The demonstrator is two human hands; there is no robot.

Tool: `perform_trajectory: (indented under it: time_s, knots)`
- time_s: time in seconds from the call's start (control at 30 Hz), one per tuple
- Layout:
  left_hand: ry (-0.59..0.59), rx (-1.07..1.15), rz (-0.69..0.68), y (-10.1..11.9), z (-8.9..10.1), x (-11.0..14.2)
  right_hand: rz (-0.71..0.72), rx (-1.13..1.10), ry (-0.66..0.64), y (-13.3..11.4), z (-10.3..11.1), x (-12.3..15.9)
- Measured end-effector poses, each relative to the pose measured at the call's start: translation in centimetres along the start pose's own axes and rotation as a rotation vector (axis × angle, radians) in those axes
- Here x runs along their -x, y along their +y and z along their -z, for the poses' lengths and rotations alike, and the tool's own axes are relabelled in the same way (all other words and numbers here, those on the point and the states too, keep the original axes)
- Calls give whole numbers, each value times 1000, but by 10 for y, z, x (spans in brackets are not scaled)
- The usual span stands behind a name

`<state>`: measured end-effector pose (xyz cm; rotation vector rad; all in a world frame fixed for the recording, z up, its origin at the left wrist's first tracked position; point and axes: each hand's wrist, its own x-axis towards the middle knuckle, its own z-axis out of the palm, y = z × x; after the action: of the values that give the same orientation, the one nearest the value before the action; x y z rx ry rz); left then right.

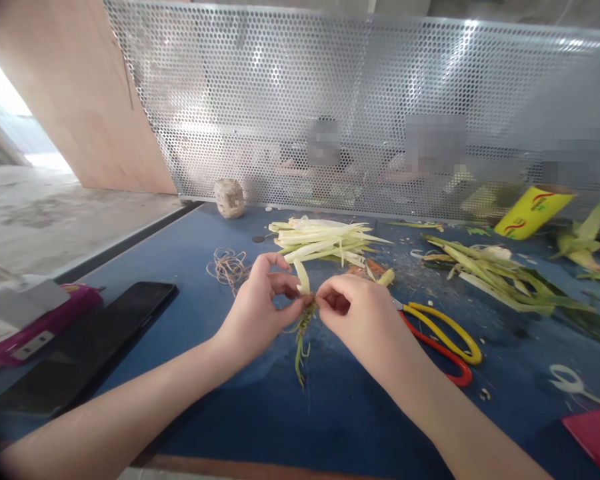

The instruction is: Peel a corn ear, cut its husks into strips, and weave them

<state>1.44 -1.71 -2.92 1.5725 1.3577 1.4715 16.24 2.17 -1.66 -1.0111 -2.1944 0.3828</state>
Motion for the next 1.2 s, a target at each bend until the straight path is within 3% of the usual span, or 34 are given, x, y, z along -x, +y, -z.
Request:
perform_trajectory:
  time_s: [0.23,0.57,0.73,0.9,1.2]
  knots:
    - [1,276,198,1,-1,-4,-126,-253,-13,2,1,-1]
    - [6,347,213,3,0,-4,-129,-311,-33,8,0,-4]
    - [-14,404,202,2,0,-4,-31,-232,-46,9,5,-5]
    - [-13,337,188,2,0,-4,-37,-260,-182,9,4,-3]
    - [-68,124,100,-5,-2,-1,-83,-122,-249,11,7,-5]
